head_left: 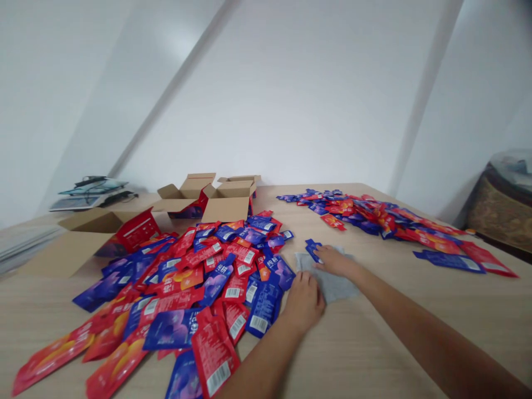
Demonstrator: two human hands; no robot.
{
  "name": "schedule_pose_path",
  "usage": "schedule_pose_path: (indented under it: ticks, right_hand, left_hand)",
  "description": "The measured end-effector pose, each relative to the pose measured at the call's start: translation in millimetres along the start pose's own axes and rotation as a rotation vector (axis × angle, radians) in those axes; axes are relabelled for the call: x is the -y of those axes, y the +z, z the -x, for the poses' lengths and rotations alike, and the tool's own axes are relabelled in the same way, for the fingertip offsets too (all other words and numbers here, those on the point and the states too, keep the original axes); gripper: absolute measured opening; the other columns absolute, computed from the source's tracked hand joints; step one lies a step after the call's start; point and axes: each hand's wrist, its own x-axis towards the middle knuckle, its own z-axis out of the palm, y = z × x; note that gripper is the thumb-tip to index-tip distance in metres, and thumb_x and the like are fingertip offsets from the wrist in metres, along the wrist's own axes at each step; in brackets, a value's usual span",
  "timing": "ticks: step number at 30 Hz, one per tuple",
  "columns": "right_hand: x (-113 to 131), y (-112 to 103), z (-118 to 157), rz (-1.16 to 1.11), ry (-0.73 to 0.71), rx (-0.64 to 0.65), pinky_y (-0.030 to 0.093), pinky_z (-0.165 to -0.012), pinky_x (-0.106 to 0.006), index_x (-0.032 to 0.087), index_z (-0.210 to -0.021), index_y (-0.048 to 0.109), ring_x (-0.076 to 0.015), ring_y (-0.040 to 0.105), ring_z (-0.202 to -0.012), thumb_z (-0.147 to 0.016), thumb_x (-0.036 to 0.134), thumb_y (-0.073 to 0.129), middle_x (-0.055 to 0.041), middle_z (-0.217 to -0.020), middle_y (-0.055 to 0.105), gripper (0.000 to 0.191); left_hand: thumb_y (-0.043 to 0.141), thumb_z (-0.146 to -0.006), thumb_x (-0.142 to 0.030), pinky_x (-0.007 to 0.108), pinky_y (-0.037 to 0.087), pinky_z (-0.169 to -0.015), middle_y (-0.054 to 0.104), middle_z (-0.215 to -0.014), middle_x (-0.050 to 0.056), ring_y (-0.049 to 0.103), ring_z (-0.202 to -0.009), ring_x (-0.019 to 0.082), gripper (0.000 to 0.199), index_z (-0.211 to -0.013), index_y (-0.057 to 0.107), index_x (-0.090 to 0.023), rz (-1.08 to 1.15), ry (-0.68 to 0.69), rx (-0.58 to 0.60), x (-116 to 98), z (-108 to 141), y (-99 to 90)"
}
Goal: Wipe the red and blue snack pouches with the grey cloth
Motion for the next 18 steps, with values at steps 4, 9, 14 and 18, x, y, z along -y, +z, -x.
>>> schedule_pose_path:
  ticks: [4,9,14,18]
  right_hand:
    - [2,-5,-10,-0.058,0.073,0.007,0.045,-0.088,-0.037,0.012,-0.105,0.065,-0.0265,0.063,-0.1,-0.073,0.015,0.059,-0.0168,-0.102,0.068,0.033]
    - [5,-25,-37,-0.26,0.195,-0.091,0.05,-0.076,-0.038,0.01,-0.107,0.063,-0.0278,0.066,-0.088,-0.081,0.016,0.049,-0.0199,-0.095,0.068,0.03]
    - [39,-59,-87,-0.581,0.038,-0.134,0.053,-0.063,-0.028,0.019,-0.105,0.065,-0.0179,0.067,-0.071,-0.085,0.036,0.051,-0.0054,-0.09,0.071,0.03]
    - [53,-71,-121,-0.869,-0.041,-0.315,0.05,-0.081,-0.031,0.024,-0.132,0.046,-0.0158,0.063,-0.097,-0.092,0.041,0.039,-0.0053,-0.117,0.064,0.044]
  left_hand:
    - [0.049,-0.079,-0.019,0.038,0.038,-0.096,0.052,-0.102,0.01,0.044,-0.102,0.024,0.015,-0.091,0.055,-0.015,0.018,-0.014,-0.001,2,1,0.5]
    - [0.049,-0.078,-0.021,0.037,0.038,-0.095,0.052,-0.102,0.01,0.043,-0.102,0.025,0.016,-0.092,0.056,-0.015,0.041,-0.02,-0.002,3,1,1.0]
    - [0.05,-0.077,-0.018,0.035,0.04,-0.093,0.052,-0.1,0.009,0.043,-0.1,0.024,0.015,-0.09,0.056,-0.016,0.067,-0.033,-0.003,3,0,0.5]
    - [0.047,-0.079,-0.018,0.034,0.041,-0.09,0.052,-0.101,0.008,0.044,-0.099,0.022,0.013,-0.089,0.055,-0.017,0.111,-0.052,0.007,4,1,-2.5]
